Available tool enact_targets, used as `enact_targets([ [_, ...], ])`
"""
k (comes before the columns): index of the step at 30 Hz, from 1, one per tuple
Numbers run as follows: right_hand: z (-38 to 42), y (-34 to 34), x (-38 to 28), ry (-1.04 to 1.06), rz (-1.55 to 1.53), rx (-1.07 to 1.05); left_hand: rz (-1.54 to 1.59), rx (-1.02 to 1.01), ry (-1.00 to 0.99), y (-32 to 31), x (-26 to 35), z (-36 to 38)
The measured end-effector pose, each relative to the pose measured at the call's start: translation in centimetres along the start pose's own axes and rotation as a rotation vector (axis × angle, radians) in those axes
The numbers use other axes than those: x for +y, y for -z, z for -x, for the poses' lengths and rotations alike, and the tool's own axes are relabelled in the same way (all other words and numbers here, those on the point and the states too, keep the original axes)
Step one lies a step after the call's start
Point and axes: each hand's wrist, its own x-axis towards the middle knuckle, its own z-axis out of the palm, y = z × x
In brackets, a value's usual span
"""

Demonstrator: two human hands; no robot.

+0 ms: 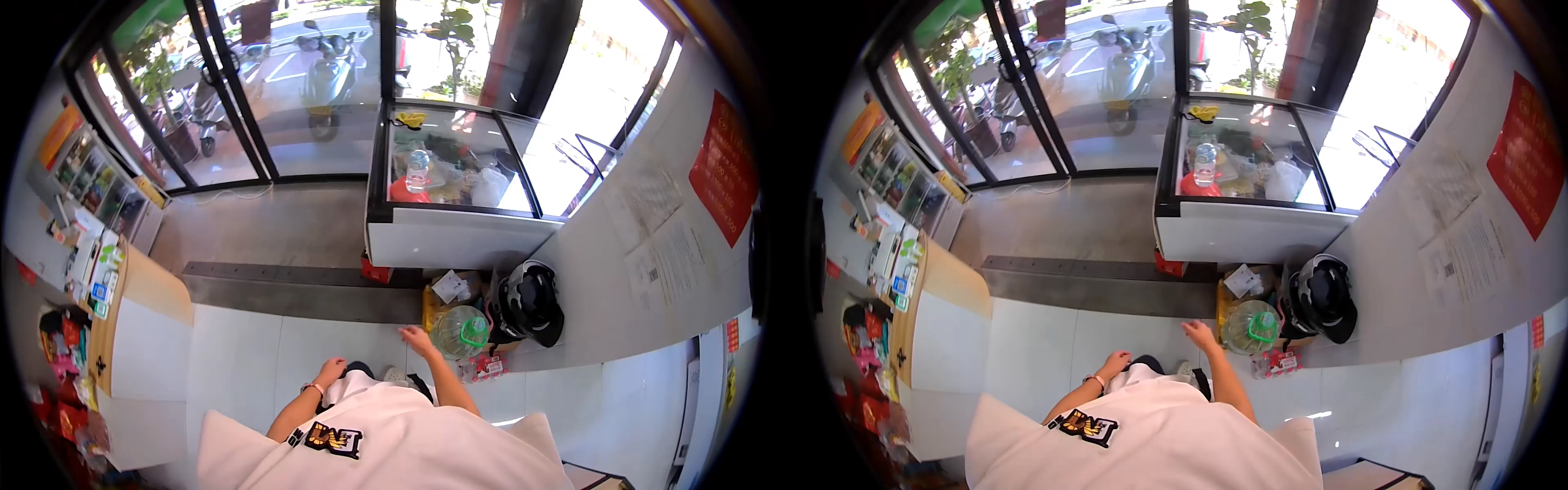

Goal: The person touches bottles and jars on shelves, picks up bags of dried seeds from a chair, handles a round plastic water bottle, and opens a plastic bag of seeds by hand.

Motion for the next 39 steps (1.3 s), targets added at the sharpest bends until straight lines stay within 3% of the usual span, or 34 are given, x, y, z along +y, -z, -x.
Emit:
enact_targets([
  [1,0.7,-0.4,-0.2,-0.038,0.033,0.011,-0.013,-0.019,-0.004,-0.4,1.1,-0.5],
  [3,2.3,-0.5,0.9,-0.059,0.106,-0.06,-0.273,-0.08,-0.22,-0.8,3.2,-2.0],
  [4,1.4,-1.5,6.0,-0.084,0.028,-0.076,-0.315,-0.102,-0.191,-0.7,5.1,-2.5],
  [5,2.8,-0.9,6.9,-0.187,0.028,-0.054,-0.339,-0.107,-0.199,-0.8,5.6,-3.9],
  [6,3.2,-0.6,10.5,-0.278,0.136,-0.033,-0.359,-0.147,-0.192,-0.7,6.3,-5.3],
  [9,7.6,1.0,16.7,-0.572,0.299,0.334,-0.398,-0.238,-0.261,0.0,10.1,-9.2],
  [10,9.4,1.7,15.4,-0.629,0.343,0.476,-0.274,-0.238,-0.378,0.4,12.5,-10.2],
  [14,9.0,2.7,13.8,-0.886,0.035,0.5,-0.224,-0.046,-0.907,1.4,24.1,-18.4],
  [15,9.1,2.7,13.1,-0.925,-0.11,0.515,-0.188,0.014,-0.941,1.8,28.3,-19.7],
  [16,8.3,2.3,12.5,-0.916,-0.119,0.509,-0.11,-0.019,-0.78,1.9,31.0,-21.8],
  [17,6.6,1.7,12.1,-0.897,-0.129,0.506,-0.187,0.117,-0.933,2.0,33.5,-24.3],
  [20,0.7,0.6,7.7,-0.77,-0.102,0.411,-0.025,0.107,-0.819,1.3,37.9,-33.7],
  [21,-1.7,0.0,6.6,-0.723,-0.137,0.434,-0.024,0.094,-0.899,1.4,40.4,-35.0],
  [22,-3.9,-0.7,5.6,-0.577,-0.091,0.476,0.062,0.008,-1.016,0.5,40.6,-39.6],
  [23,-5.5,-0.4,2.6,-0.502,-0.126,0.502,0.043,0.009,-0.923,-0.4,39.5,-43.7],
  [25,-7.2,1.5,-6.1,-0.395,-0.186,0.565,0.003,-0.097,-1.043,-0.5,42.5,-44.9],
  [27,-9.0,2.1,-9.7,-0.294,-0.38,0.641,-0.043,-0.416,-0.925,-0.6,44.9,-46.3],
  [28,-9.6,2.3,-10.3,-0.212,-0.539,0.684,0.036,-0.439,-0.934,-0.7,45.6,-46.9],
  [29,-9.6,3.2,-11.6,-0.22,-0.546,0.739,0.12,-0.462,-0.942,-1.3,46.0,-46.9],
  [31,-8.6,4.5,-16.0,-0.179,-0.588,0.815,-0.08,-0.312,-0.873,-1.1,47.4,-44.6],
  [34,-7.2,6.6,-20.1,-0.071,-0.587,0.991,-0.221,-0.34,-1.245,-2.2,47.8,-41.1],
  [36,-5.9,8.5,-23.9,0.026,-0.553,1.053,-0.137,-0.48,-1.251,-2.2,48.5,-36.3],
  [39,-4.3,10.8,-28.7,0.155,-0.463,1.073,0.083,-0.827,-1.042,-1.8,50.0,-27.3],
])
